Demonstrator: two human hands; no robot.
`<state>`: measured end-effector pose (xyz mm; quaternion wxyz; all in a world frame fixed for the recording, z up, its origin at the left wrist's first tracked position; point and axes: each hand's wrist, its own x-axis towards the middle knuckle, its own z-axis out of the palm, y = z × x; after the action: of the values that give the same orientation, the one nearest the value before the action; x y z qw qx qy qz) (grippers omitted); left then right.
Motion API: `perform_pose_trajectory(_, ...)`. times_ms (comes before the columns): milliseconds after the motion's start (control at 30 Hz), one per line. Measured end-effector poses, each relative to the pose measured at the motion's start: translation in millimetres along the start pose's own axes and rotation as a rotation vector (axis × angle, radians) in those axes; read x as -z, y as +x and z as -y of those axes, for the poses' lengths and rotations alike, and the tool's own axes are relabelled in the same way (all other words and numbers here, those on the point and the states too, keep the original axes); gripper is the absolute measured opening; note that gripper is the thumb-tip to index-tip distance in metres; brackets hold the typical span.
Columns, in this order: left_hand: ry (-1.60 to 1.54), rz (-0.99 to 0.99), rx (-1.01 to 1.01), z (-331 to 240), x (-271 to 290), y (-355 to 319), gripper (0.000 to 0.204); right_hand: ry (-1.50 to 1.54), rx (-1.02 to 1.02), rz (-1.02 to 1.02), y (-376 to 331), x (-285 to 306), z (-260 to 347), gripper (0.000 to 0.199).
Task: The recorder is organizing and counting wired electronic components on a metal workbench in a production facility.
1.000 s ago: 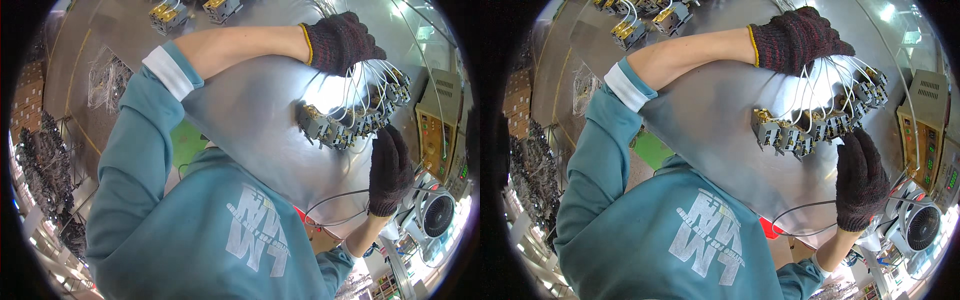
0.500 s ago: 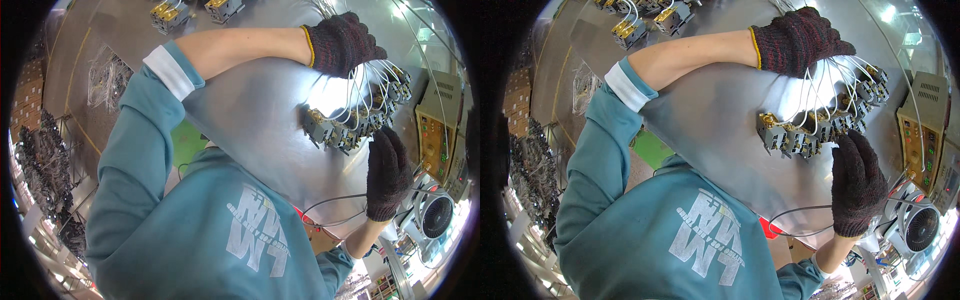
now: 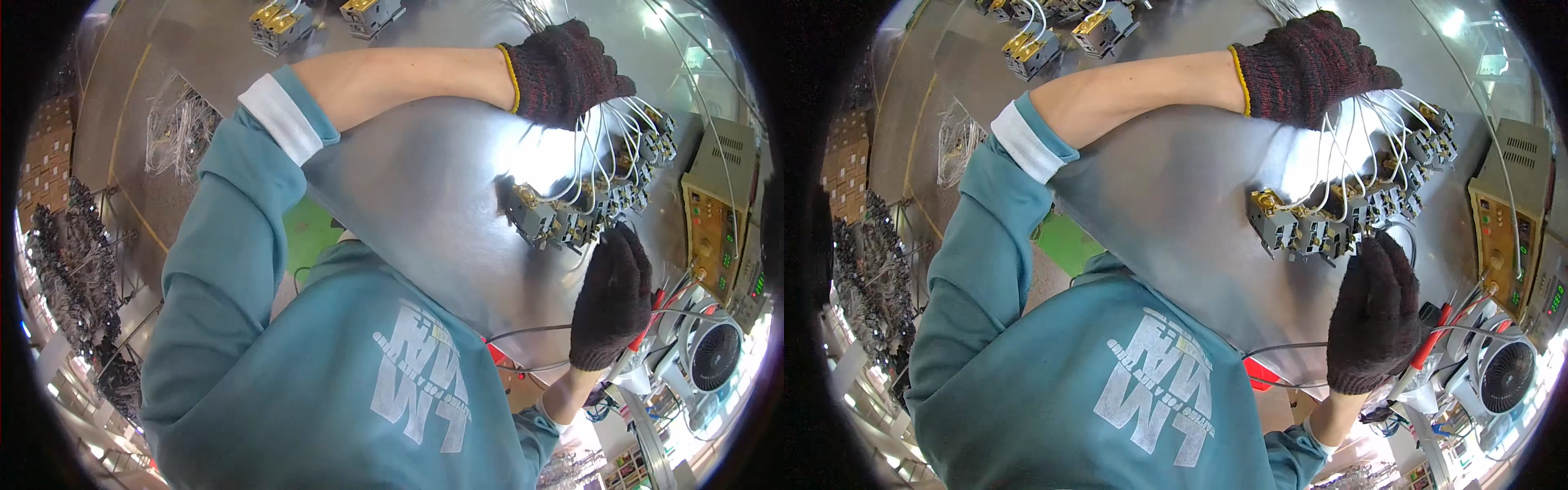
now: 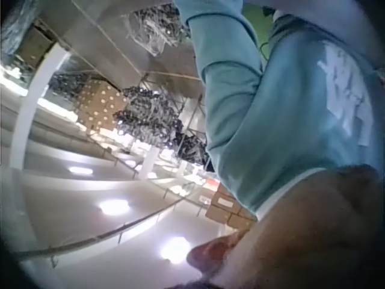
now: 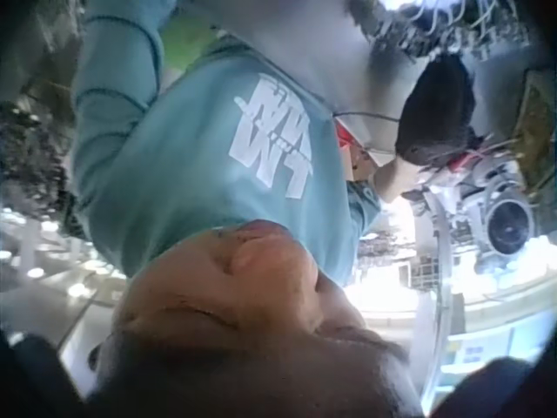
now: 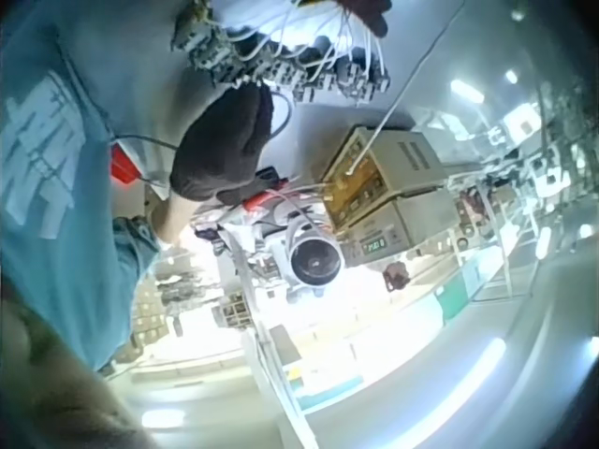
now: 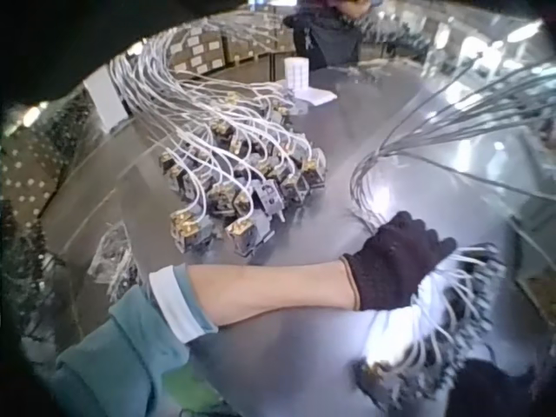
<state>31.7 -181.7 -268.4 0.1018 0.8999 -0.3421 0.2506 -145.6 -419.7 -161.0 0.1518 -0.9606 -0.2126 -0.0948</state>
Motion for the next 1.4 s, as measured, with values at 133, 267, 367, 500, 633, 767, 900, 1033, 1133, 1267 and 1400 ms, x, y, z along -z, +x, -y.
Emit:
perform_pose_trajectory(133,0.01,-0.05,-0.011,2,-5,-2,0.057,-0.156,0.14,0.043,0,0,-10,0.029)
perform_pose_trajectory(267,0.039,-0.026,-0.001,1,-4,-2,0.057,-0.191,0.153,0.08,4,5,-10,0.03)
perform_pose_trajectory(367,0.008,-0.04,0.024,-1,3,8,0.055,-0.172,0.134,0.089,8,16,-16,0.029)
perform_pose_trajectory(500,0.015,0.01,0.068,-6,10,13,0.055,0.165,-0.131,-0.02,-9,26,-19,0.029)
perform_pose_trajectory(633,-0.007,0.001,0.071,-6,11,14,0.055,0.142,-0.053,0.052,-10,22,-18,0.034)
perform_pose_trajectory(767,0.022,0.0,0.027,-5,16,13,0.059,-0.023,0.092,0.097,-6,24,-20,0.039)
perform_pose_trajectory(900,0.063,-0.005,-0.03,-6,21,11,0.065,-0.04,0.166,0.114,-3,25,-23,0.04)
perform_pose_trajectory(1033,0.115,-0.007,-0.09,-4,28,7,0.071,-0.057,0.183,0.119,-2,20,-22,0.038)
perform_pose_trajectory(1133,0.152,-0.009,-0.133,-5,39,8,0.076,-0.07,0.183,0.116,0,21,-22,0.036)
perform_pose_trajectory(1267,-0.165,0.424,-0.331,-6,107,19,0.092,-0.093,0.213,0.118,6,28,-22,0.034)
perform_pose_trajectory(1400,-0.319,0.518,-0.45,-37,128,16,0.116,-0.103,0.212,0.126,9,32,-22,0.034)
